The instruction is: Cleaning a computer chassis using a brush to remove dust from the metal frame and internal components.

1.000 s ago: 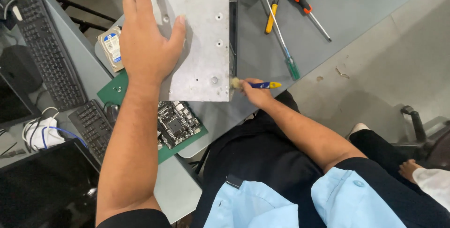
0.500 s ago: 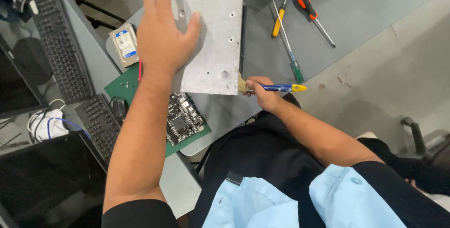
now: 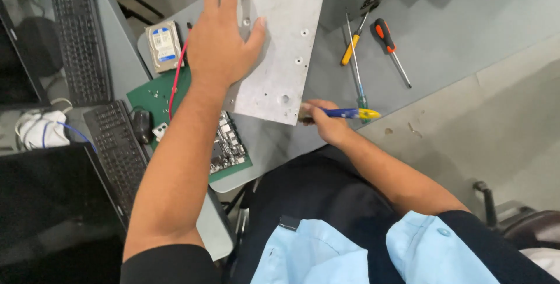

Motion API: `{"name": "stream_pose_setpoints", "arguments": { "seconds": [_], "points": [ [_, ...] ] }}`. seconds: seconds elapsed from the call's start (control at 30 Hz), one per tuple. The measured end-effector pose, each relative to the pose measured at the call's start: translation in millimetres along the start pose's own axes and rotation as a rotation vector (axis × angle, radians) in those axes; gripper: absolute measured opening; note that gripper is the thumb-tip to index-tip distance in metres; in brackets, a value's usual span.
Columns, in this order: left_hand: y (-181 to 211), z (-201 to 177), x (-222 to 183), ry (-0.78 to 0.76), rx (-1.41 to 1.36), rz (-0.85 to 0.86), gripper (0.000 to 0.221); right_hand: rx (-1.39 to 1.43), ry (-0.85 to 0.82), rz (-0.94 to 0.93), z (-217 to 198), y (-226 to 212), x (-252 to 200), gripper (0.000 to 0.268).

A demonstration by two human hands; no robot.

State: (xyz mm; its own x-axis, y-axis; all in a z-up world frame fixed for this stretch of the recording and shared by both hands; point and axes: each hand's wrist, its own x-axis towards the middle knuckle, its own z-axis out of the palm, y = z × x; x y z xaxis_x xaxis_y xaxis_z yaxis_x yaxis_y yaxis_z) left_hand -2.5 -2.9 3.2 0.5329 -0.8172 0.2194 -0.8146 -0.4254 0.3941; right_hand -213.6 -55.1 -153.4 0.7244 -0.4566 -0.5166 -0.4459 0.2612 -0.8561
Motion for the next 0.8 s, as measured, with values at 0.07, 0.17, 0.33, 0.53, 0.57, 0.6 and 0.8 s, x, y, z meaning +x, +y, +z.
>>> {"name": "stream_pose_setpoints", "arguments": {
  "seconds": [0.07, 0.17, 0.33, 0.53, 0.57, 0.6, 0.8],
  "points": [
    [0.4, 2.6, -1.5, 0.019, -0.002, 0.005, 0.040, 0.127, 0.003, -0.168, -7.2, -29.8, -19.2, 0.029],
    [0.5, 7.3, -2.7, 0.061, 0.024, 0.037, 0.038, -0.051, -0.047, -0.821, -9.8, -79.9, -35.4, 0.037],
    [-0.7, 20.1, -4.2, -0.039, 0.162, -0.203, 0.063, 0.281, 0.046, -0.332, -18.7, -10.2, 34.4, 0.032],
    [5.7, 18.8, -23.1, -0.009, 0.191, -0.312, 0.055, -0.239, -0.090, -0.049, -38.2, -3.3, 52.8, 0.040],
    [10.5, 18.5, -25.5, 0.000, 0.197, -0.327, 0.055, -0.246, -0.106, -0.054, -39.1, -22.3, 38.3, 0.040],
    [15.2, 18.1, -27.7, -0.023, 0.215, -0.364, 0.062, -0.113, -0.073, -0.157, -40.1, -41.5, 23.9, 0.035],
    [37.9, 21.1, -49.6, -0.071, 0.209, -0.521, 0.077, -0.068, -0.206, -0.613, -59.8, -69.1, -9.7, 0.036]
  ]
}}
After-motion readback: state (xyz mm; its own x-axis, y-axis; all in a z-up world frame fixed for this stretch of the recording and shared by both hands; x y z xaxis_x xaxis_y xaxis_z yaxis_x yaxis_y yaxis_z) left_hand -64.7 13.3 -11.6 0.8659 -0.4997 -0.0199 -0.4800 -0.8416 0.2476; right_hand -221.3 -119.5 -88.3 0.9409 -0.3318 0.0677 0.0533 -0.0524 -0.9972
